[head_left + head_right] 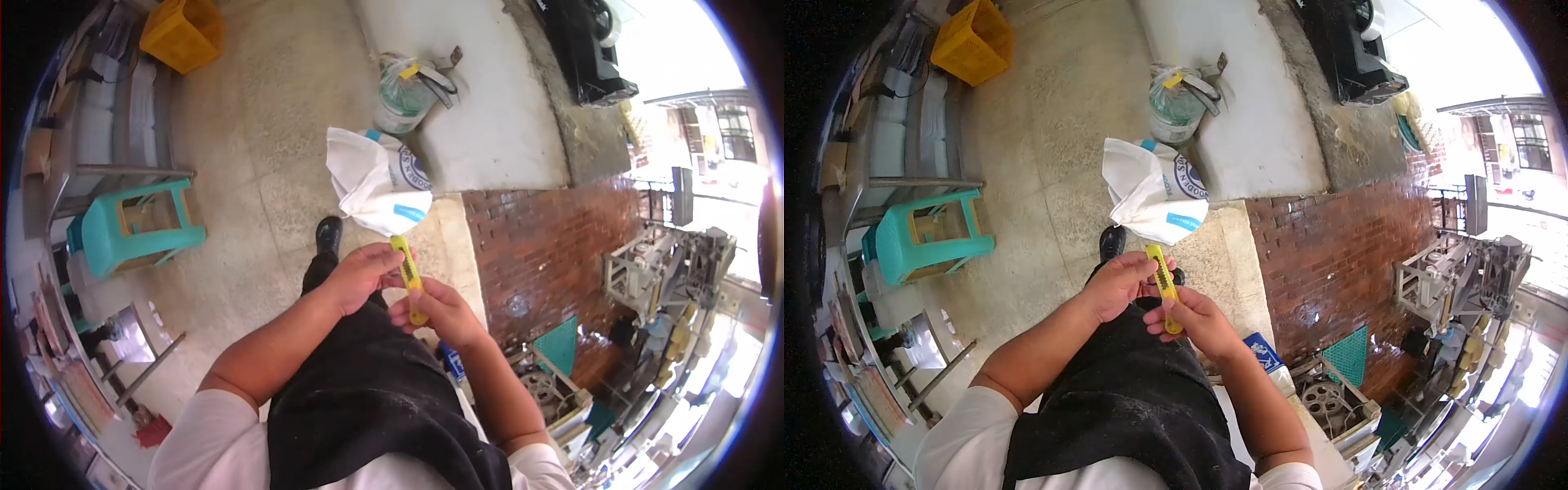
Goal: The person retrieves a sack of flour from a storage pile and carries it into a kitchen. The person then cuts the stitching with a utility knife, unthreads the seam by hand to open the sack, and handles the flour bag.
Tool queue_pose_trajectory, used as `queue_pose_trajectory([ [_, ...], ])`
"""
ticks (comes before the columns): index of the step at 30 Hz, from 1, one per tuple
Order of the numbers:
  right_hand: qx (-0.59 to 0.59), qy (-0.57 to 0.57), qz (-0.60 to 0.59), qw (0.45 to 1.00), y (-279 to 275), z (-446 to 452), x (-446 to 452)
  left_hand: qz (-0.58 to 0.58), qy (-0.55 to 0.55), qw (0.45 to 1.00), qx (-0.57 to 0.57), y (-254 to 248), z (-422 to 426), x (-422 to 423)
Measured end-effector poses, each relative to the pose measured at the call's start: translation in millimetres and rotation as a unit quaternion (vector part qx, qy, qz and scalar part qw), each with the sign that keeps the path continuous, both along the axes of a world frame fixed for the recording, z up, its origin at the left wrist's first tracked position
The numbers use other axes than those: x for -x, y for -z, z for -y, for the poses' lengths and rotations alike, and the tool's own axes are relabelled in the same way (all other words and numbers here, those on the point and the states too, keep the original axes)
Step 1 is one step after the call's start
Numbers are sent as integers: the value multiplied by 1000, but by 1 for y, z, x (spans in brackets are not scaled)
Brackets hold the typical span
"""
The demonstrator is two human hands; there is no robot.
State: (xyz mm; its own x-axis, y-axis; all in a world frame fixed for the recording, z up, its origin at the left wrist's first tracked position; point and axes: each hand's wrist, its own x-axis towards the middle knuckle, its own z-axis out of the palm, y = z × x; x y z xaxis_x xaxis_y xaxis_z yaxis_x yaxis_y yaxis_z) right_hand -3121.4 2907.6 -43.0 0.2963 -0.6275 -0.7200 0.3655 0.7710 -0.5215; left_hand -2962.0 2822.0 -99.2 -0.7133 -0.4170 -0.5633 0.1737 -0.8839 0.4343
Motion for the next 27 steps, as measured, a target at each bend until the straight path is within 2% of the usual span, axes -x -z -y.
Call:
queue_pose_trajectory([
  [8,11,45,-72,996,21,-2,-10,20,43,998,43,16,-5,-6],
  [9,22,34,-112,993,21,-1,-10,30,50,997,52,18,-5,-8],
  [12,36,5,-217,975,25,5,-3,118,83,982,118,30,1,-27],
  [13,26,6,-244,969,28,7,0,180,70,969,156,46,2,-38],
  [16,29,-3,-298,954,33,18,6,407,-15,899,161,95,16,-65],
  [19,59,-35,-339,938,38,35,7,408,-56,853,320,147,21,-64],
  [22,103,-142,-390,904,45,59,10,443,23,810,384,187,27,-47],
  [23,129,-174,-397,892,46,69,10,423,36,820,384,188,28,-46],
  [26,220,-252,-449,828,38,102,1,475,52,820,315,170,22,-40],
  [27,278,-289,-472,785,45,109,1,449,-5,829,333,178,11,-40],
])
